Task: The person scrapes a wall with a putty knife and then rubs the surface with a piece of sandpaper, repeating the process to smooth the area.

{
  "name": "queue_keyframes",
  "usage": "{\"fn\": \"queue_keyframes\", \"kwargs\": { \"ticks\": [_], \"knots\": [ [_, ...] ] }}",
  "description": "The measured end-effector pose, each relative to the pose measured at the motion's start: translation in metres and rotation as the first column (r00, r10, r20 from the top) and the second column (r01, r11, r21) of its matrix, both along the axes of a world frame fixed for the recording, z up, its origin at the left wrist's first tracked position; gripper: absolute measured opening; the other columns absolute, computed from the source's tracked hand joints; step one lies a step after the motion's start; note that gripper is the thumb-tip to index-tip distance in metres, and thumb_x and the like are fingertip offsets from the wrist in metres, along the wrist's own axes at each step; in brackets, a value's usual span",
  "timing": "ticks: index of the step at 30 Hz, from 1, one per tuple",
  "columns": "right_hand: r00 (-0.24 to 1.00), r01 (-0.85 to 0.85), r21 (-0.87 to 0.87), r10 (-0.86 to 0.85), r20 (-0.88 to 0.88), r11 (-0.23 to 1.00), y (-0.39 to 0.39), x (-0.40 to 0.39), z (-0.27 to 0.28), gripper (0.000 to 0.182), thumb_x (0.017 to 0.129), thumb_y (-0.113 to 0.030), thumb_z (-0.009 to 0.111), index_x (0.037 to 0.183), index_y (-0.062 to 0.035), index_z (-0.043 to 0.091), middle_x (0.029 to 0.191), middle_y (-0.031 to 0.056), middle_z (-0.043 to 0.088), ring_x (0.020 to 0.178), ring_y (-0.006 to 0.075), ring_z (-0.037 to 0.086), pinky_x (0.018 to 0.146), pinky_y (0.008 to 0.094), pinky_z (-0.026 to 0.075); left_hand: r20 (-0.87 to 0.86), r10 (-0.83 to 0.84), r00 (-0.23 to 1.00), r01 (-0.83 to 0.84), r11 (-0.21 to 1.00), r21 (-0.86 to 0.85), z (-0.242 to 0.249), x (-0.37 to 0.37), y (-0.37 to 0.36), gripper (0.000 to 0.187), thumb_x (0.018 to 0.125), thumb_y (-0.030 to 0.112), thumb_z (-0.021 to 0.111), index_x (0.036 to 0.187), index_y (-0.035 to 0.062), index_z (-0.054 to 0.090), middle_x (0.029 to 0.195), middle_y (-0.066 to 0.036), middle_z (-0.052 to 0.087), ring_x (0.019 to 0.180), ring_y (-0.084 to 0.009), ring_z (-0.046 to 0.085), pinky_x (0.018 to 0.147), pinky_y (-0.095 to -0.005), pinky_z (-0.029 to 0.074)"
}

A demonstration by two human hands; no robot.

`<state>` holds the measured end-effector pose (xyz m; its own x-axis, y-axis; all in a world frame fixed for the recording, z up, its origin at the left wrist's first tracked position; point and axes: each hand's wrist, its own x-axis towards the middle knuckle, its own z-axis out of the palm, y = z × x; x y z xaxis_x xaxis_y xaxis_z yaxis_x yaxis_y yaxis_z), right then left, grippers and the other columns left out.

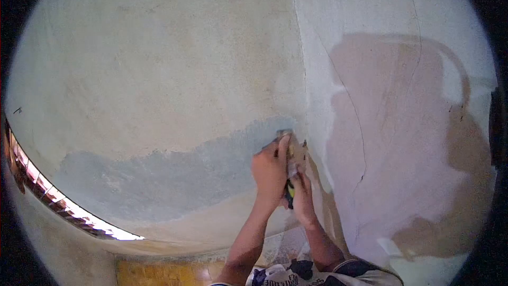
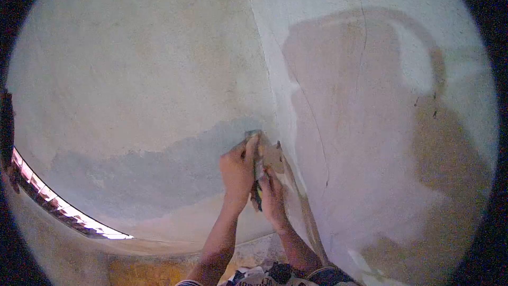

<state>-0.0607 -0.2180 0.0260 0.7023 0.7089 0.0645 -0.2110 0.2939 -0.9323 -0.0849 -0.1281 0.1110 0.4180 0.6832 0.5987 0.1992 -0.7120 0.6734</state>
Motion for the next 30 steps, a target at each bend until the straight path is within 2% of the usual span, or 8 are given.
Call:
{"fn": "queue_keyframes", "kwargs": {
  "ticks": [2,5,8,9,18,23,24,30],
  "knots": [
    [0.983,-0.182,0.105,0.183,0.001,0.978,-0.008,-0.014,-0.012,0.035,0.094,-0.020,0.046,0.125,-0.0026,0.042,0.095,0.0092,0.056,0.056,0.0092,0.052,0.045,0.0239,0.043,-0.011,0.006,1.000,-0.007,0.993,-0.116,-0.025,-0.028,0.010,0.036,0.095,0.029,0.057,0.079,-0.0015,0.066,0.060,-0.020,0.057,0.054,-0.0237,0.060,0.054,-0.0372,0.046],
    [0.966,-0.258,-0.047,0.258,-0.007,0.965,-0.010,-0.039,-0.055,0.038,0.090,-0.011,0.054,0.125,-0.0036,0.042,0.096,0.0083,0.056,0.058,0.0098,0.055,0.047,0.0248,0.044,-0.049,0.065,0.997,-0.079,0.922,-0.379,-0.104,-0.092,0.036,0.037,0.096,0.030,0.056,0.077,0.0001,0.066,0.059,-0.009,0.057,0.054,-0.0105,0.051,0.053,-0.0307,0.044],
    [0.908,-0.218,-0.045,0.219,0.357,0.975,-0.009,-0.065,-0.067,0.035,0.085,-0.005,0.060,0.118,-0.0034,0.048,0.099,0.0090,0.056,0.074,0.0151,0.059,0.061,0.0287,0.048,0.413,0.148,0.899,0.299,0.481,-0.824,-0.173,-0.164,0.027,0.029,0.096,0.039,0.055,0.085,0.0135,0.062,0.066,0.003,0.055,0.052,-0.0079,0.048,0.047,-0.0267,0.038],
    [0.866,-0.235,-0.032,0.224,0.446,0.972,-0.007,-0.072,-0.069,0.034,0.083,-0.004,0.061,0.115,-0.0032,0.050,0.101,0.0093,0.055,0.079,0.0170,0.060,0.066,0.0302,0.049,0.520,0.255,0.815,0.461,0.258,-0.849,-0.198,-0.185,0.030,0.027,0.096,0.043,0.054,0.090,0.0178,0.060,0.069,0.006,0.054,0.051,-0.0071,0.047,0.045,-0.0256,0.036],
    [0.596,-0.625,-0.063,0.528,0.605,0.778,-0.013,-0.140,-0.066,0.030,0.079,-0.015,0.068,0.106,-0.0038,0.061,0.111,0.0129,0.053,0.097,0.0293,0.059,0.085,0.0370,0.047,0.431,0.460,0.776,0.469,0.035,-0.883,-0.211,-0.277,-0.005,0.034,0.097,0.050,0.045,0.101,0.0195,0.061,0.075,0.004,0.060,0.064,-0.0123,0.059,0.053,-0.0266,0.049],
    [0.341,-0.576,-0.162,0.415,0.844,0.801,-0.011,-0.177,-0.086,0.043,0.072,-0.023,0.074,0.110,-0.0076,0.062,0.114,0.0135,0.052,0.094,0.0293,0.059,0.080,0.0400,0.047,0.485,-0.057,0.873,0.488,0.080,-0.869,-0.255,-0.326,-0.007,0.038,0.099,0.046,0.042,0.107,0.0131,0.060,0.090,-0.003,0.064,0.075,-0.0169,0.062,0.062,-0.0307,0.052],
    [0.429,-0.502,0.075,0.172,0.887,0.862,-0.007,-0.191,-0.091,0.040,0.071,-0.027,0.074,0.105,-0.0088,0.063,0.113,0.0127,0.053,0.093,0.0291,0.058,0.077,0.0420,0.047,0.466,-0.129,0.875,0.476,0.057,-0.878,-0.267,-0.333,-0.010,0.038,0.099,0.046,0.042,0.107,0.0128,0.060,0.091,-0.003,0.064,0.076,-0.0173,0.062,0.064,-0.0309,0.052],
    [0.568,-0.622,-0.097,0.533,0.627,0.777,-0.001,-0.242,-0.118,0.025,0.075,-0.022,0.073,0.089,-0.0062,0.059,0.092,0.0083,0.060,0.086,0.0267,0.060,0.072,0.0381,0.047,0.439,-0.311,0.843,0.404,-0.175,-0.898,-0.336,-0.370,-0.013,0.041,0.098,0.046,0.041,0.111,0.0109,0.058,0.094,-0.004,0.064,0.084,-0.0192,0.061,0.071,-0.0320,0.050]
  ]
}}
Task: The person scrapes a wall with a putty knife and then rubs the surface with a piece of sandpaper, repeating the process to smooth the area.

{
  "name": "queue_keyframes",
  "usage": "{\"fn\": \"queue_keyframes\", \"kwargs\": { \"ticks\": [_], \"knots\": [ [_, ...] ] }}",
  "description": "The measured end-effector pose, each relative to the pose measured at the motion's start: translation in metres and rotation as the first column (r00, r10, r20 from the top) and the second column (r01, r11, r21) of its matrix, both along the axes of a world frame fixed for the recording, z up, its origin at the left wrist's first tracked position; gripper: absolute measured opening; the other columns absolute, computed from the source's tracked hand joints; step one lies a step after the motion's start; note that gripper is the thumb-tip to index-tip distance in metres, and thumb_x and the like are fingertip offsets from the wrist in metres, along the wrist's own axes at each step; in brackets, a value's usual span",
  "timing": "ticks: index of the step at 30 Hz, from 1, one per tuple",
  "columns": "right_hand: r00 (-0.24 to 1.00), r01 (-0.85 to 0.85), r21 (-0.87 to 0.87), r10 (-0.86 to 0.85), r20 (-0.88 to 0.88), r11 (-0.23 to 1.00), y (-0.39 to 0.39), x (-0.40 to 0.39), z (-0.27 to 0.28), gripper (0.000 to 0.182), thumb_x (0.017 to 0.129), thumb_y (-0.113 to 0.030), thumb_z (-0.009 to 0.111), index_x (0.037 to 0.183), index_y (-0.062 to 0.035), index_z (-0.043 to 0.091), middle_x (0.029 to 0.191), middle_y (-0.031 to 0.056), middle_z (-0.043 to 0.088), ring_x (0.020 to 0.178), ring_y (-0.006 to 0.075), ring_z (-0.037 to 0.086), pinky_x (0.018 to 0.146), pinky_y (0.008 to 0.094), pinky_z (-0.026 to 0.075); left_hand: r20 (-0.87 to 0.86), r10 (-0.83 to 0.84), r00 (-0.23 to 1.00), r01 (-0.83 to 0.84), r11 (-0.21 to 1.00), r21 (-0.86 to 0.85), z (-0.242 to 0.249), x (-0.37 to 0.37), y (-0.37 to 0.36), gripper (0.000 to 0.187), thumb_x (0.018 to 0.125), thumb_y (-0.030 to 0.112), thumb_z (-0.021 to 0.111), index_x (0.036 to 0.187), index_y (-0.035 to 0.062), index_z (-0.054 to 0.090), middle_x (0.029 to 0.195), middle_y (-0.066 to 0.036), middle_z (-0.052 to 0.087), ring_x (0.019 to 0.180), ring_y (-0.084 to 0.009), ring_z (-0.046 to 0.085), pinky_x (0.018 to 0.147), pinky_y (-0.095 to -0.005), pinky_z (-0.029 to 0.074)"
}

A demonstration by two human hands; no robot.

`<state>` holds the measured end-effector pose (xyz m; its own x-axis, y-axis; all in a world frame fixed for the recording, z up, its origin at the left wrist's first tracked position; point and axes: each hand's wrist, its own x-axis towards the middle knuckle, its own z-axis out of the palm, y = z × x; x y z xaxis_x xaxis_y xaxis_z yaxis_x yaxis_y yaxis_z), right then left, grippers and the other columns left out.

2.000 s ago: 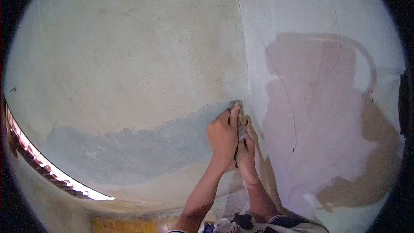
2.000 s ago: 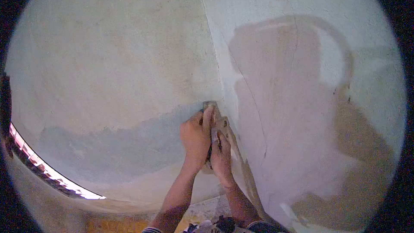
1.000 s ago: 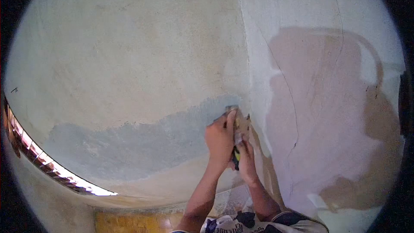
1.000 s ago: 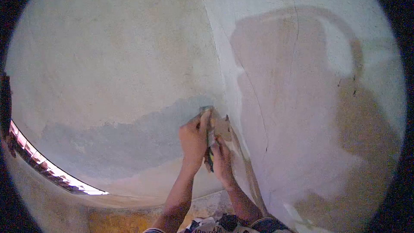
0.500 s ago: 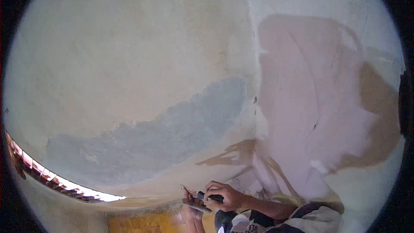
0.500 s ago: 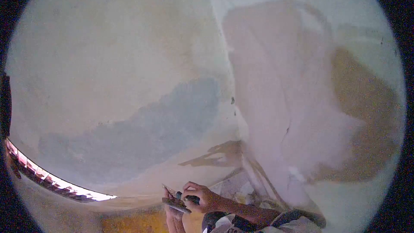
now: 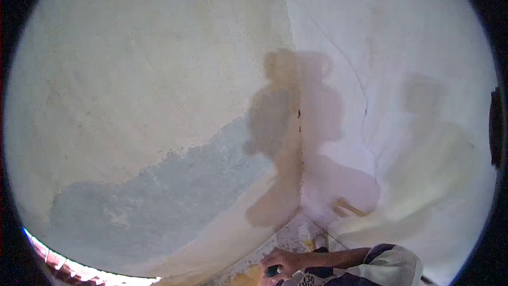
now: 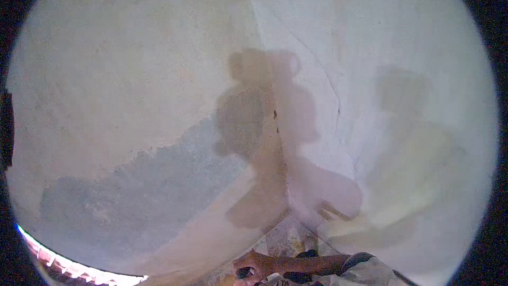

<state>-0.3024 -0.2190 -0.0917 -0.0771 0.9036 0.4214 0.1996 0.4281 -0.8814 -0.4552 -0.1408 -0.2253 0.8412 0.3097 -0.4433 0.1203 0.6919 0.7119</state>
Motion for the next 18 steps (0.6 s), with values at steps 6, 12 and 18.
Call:
{"fn": "queue_keyframes", "kwargs": {
  "ticks": [6,12,18],
  "knots": [
    [0.988,0.152,0.154,-0.154,0.002,0.976,0.009,-0.030,-0.017,0.019,0.082,-0.022,0.067,0.084,-0.0052,0.059,0.074,0.0081,0.059,0.066,0.0264,0.060,0.062,0.0361,0.045,0.060,-0.138,0.989,0.143,0.986,-0.085,-0.037,-0.022,0.035,0.044,0.098,0.046,0.041,0.116,0.0090,0.057,0.098,-0.005,0.063,0.092,-0.0211,0.060,0.078,-0.0330,0.048],
    [0.902,0.392,0.123,-0.407,0.146,0.912,0.014,0.025,-0.003,0.034,0.088,-0.031,0.056,0.070,-0.0023,0.055,0.060,0.0092,0.051,0.054,0.0241,0.053,0.052,0.0337,0.041,0.240,-0.169,0.956,0.243,0.915,-0.322,-0.083,-0.044,0.068,0.047,0.097,0.046,0.041,0.120,0.0072,0.056,0.101,-0.007,0.063,0.099,-0.0231,0.058,0.085,-0.0341,0.046],
    [0.788,0.616,0.388,-0.534,-0.307,0.686,0.010,0.114,0.080,0.049,0.097,-0.037,0.047,0.060,-0.0043,0.047,0.054,0.0060,0.049,0.048,0.0222,0.047,0.050,0.0360,0.040,-0.015,0.226,0.974,0.054,-0.300,-0.952,-0.044,-0.049,0.090,0.032,0.097,0.038,0.044,0.106,0.0103,0.058,0.092,-0.003,0.058,0.089,-0.0190,0.054,0.081,-0.0318,0.047]
  ]
}}
